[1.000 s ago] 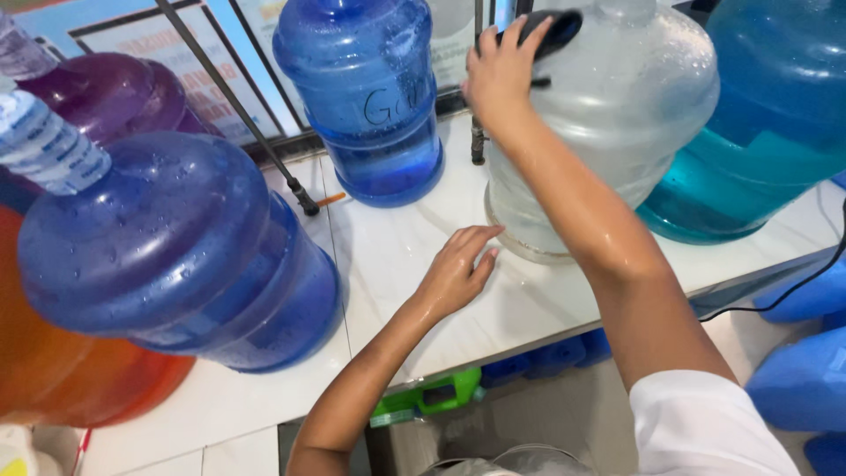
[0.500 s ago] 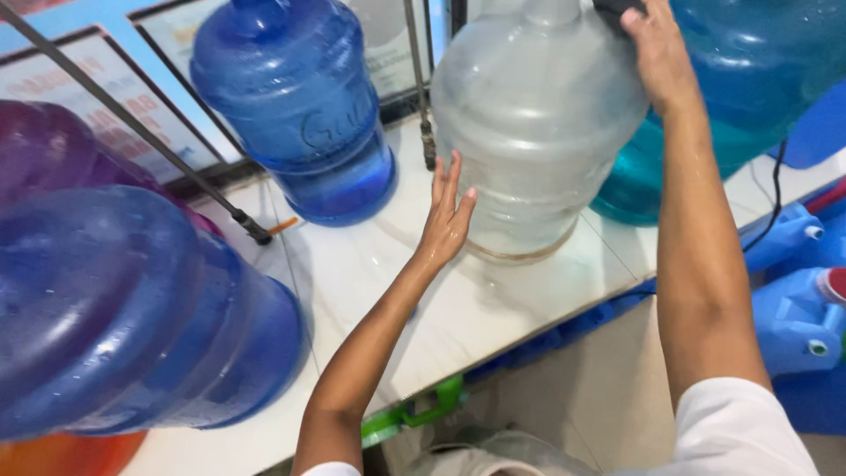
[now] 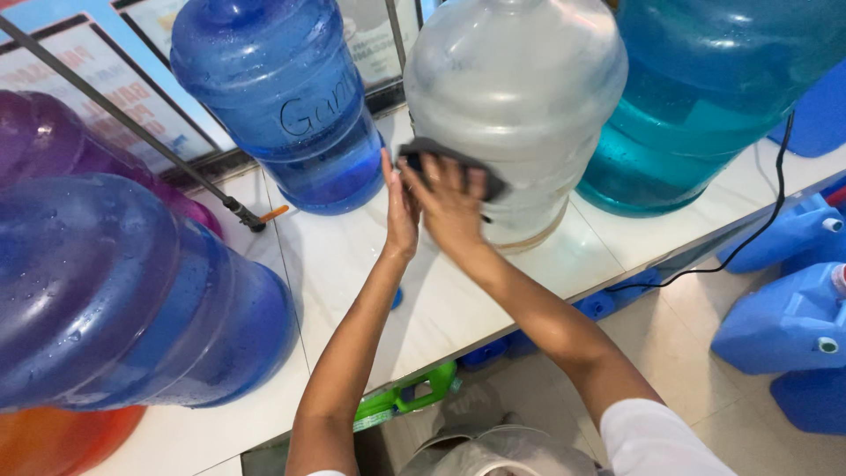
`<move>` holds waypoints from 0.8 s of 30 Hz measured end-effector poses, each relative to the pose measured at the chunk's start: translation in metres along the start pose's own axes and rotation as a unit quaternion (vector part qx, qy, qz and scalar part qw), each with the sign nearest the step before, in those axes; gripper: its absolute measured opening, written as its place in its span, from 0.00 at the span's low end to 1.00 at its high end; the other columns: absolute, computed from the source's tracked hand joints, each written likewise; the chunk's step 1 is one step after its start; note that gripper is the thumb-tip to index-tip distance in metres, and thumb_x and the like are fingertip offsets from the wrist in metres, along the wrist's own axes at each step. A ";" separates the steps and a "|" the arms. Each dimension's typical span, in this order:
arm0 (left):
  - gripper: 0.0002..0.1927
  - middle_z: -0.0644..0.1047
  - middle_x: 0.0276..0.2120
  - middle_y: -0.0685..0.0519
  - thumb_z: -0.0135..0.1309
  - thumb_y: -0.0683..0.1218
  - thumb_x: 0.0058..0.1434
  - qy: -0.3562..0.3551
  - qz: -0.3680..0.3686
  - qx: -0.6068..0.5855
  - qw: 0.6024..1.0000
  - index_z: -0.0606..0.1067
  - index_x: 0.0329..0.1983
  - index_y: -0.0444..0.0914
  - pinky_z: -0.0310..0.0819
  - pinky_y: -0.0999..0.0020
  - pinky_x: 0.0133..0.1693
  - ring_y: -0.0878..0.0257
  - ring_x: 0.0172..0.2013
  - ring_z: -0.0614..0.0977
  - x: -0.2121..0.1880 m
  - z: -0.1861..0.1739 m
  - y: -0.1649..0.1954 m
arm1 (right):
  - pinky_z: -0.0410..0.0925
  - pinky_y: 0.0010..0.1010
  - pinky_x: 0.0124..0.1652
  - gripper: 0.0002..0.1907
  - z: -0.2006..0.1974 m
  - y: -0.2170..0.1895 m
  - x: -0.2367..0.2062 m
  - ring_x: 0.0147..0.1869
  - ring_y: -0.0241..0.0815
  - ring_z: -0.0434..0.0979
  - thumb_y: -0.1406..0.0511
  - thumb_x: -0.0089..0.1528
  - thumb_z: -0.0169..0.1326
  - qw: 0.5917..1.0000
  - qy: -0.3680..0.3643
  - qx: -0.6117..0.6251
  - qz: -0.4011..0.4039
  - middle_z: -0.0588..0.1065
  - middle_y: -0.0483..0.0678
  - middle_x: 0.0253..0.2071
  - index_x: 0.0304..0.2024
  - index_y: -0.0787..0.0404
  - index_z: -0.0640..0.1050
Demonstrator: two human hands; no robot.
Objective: The person uses a heat gun to shrink-wrap the caps of large water containers, wipes the countertop with a cloth, and moves several containers around the workspace. The person handles multiple containers and repeatedly cleans the surface between actions.
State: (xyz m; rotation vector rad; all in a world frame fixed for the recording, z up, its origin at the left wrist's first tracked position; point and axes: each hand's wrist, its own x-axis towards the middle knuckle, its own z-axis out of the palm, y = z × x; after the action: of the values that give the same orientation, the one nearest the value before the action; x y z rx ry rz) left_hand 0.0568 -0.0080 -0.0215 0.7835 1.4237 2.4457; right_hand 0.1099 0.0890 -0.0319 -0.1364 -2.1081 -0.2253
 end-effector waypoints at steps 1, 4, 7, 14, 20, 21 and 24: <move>0.39 0.40 0.80 0.46 0.30 0.63 0.74 0.047 0.027 0.041 0.998 0.36 0.80 0.43 0.37 0.57 0.73 0.50 0.78 0.43 0.001 -0.005 -0.003 | 0.50 0.58 0.72 0.28 0.005 -0.012 0.012 0.83 0.55 0.47 0.61 0.69 0.50 0.991 -0.110 0.072 -0.023 0.55 0.53 0.80 0.73 0.49 0.70; 0.37 0.39 0.80 0.44 0.31 0.61 0.77 0.184 0.067 0.161 0.967 0.40 0.81 0.38 0.33 0.59 0.75 0.51 0.79 0.42 -0.007 -0.021 -0.011 | 0.53 0.36 0.71 0.30 0.028 -0.034 0.035 0.83 0.53 0.51 0.61 0.66 0.47 0.967 -0.213 -0.090 -0.109 0.57 0.57 0.78 0.71 0.57 0.71; 0.36 0.38 0.79 0.43 0.30 0.60 0.76 0.196 0.021 0.223 0.955 0.41 0.80 0.39 0.36 0.59 0.73 0.52 0.78 0.42 -0.023 -0.034 -0.020 | 0.53 0.43 0.68 0.31 0.030 -0.027 -0.001 0.74 0.51 0.56 0.58 0.64 0.45 0.895 -0.283 -0.259 -0.229 0.57 0.52 0.74 0.70 0.55 0.70; 0.42 0.38 0.80 0.51 0.30 0.71 0.68 0.040 -0.106 0.172 0.979 0.41 0.80 0.53 0.34 0.42 0.70 0.49 0.78 0.40 -0.029 -0.014 -0.036 | 0.52 0.77 0.62 0.31 -0.012 0.119 -0.146 0.69 0.66 0.56 0.51 0.67 0.56 0.992 -0.007 0.055 -0.114 0.52 0.48 0.67 0.72 0.22 0.64; 0.46 0.32 0.79 0.56 0.29 0.76 0.64 -0.017 -0.150 0.155 0.976 0.33 0.79 0.56 0.38 0.37 0.68 0.49 0.77 0.37 -0.029 0.010 -0.059 | 0.40 0.60 0.79 0.41 0.012 0.147 -0.151 0.85 0.70 0.43 0.51 0.76 0.42 0.878 0.020 0.382 0.289 0.45 0.62 0.81 0.79 0.64 0.41; 0.46 0.33 0.80 0.56 0.29 0.76 0.64 -0.020 -0.153 0.150 0.977 0.33 0.79 0.56 0.39 0.37 0.69 0.48 0.77 0.39 -0.030 0.010 -0.061 | 0.43 0.51 0.81 0.41 0.011 0.135 -0.151 0.86 0.65 0.47 0.49 0.76 0.39 0.771 0.017 0.460 0.440 0.47 0.62 0.82 0.79 0.69 0.45; 0.44 0.36 0.80 0.55 0.27 0.74 0.67 -0.043 -0.156 0.142 0.977 0.35 0.80 0.54 0.41 0.39 0.69 0.49 0.77 0.40 -0.030 0.003 -0.062 | 0.35 0.37 0.77 0.42 0.008 0.084 -0.155 0.86 0.58 0.34 0.51 0.77 0.39 0.689 0.030 0.404 0.601 0.35 0.65 0.81 0.77 0.72 0.37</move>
State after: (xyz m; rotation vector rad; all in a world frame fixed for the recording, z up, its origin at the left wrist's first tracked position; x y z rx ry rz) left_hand 0.0783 0.0128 -0.0835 0.6506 1.7374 1.9801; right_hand 0.1996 0.1715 -0.1600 -0.8957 -1.4563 1.4336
